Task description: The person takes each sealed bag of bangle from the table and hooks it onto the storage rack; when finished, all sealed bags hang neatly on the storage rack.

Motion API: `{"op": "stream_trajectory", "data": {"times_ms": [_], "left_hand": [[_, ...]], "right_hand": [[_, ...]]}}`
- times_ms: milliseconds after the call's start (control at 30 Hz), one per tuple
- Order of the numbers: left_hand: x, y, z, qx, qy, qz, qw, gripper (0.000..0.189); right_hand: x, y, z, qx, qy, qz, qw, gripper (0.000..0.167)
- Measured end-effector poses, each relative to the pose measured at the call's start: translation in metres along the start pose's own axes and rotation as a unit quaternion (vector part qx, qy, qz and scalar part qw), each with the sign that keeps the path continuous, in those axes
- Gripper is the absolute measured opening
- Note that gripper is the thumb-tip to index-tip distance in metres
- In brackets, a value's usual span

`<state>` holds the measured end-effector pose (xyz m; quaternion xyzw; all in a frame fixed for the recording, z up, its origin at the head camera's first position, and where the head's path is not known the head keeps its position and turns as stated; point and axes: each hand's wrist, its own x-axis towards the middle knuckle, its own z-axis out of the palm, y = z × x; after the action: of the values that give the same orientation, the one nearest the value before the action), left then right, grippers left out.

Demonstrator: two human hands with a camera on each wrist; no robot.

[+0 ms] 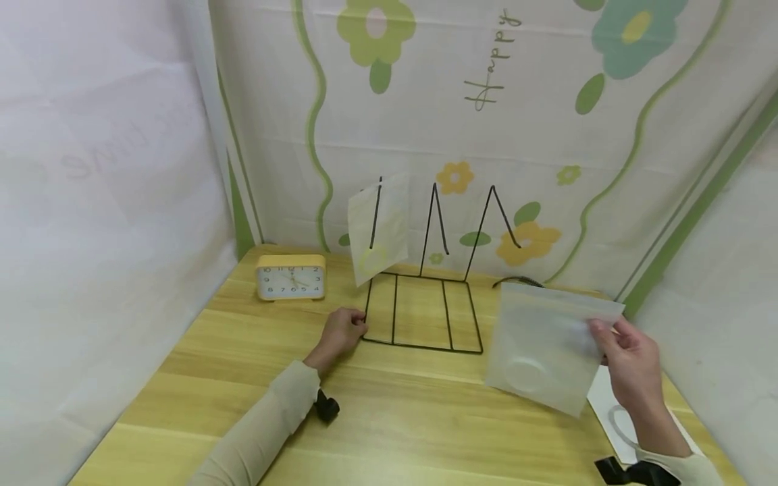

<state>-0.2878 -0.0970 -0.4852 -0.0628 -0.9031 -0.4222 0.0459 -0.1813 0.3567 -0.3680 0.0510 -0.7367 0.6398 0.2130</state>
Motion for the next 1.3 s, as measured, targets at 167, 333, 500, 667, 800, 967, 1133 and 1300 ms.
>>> {"op": "stream_trajectory", "data": {"times_ms": [167, 333, 500, 667, 800, 967, 1133, 1300], "left_hand": [[0.000, -0.003, 0.001, 0.001, 0.004, 0.000, 1.0000, 0.028], [0.002, -0.003, 0.002, 0.001, 0.004, 0.013, 0.9999, 0.027], [0.001, -0.002, 0.002, 0.005, 0.003, 0.020, 0.9998, 0.026], [0.000, -0.003, 0.001, 0.011, 0.008, 0.031, 0.9994, 0.025], [0.000, -0.004, 0.002, 0.011, 0.011, 0.031, 0.9994, 0.024], [0.001, -0.006, 0.004, 0.004, 0.013, 0.023, 0.9996, 0.026], [0.001, -0.006, 0.004, 0.002, 0.011, 0.019, 0.9997, 0.027], [0.001, -0.004, 0.002, -0.001, 0.011, 0.016, 0.9998, 0.027]], "right_hand": [[0.003, -0.010, 0.022, 0.056, -0.021, -0.014, 0.9981, 0.015], [0.007, -0.016, 0.041, 0.117, -0.047, -0.029, 0.9916, 0.019], [0.011, -0.021, 0.057, 0.120, -0.066, -0.039, 0.9898, 0.021], [0.014, -0.029, 0.076, 0.111, -0.084, -0.050, 0.9890, 0.021], [0.016, -0.037, 0.092, 0.143, -0.117, -0.062, 0.9808, 0.022], [0.021, -0.042, 0.111, 0.179, -0.169, -0.081, 0.9659, 0.023], [0.024, -0.042, 0.127, 0.187, -0.177, -0.075, 0.9635, 0.024], [0.027, -0.042, 0.137, 0.178, -0.180, -0.051, 0.9661, 0.023]]}}
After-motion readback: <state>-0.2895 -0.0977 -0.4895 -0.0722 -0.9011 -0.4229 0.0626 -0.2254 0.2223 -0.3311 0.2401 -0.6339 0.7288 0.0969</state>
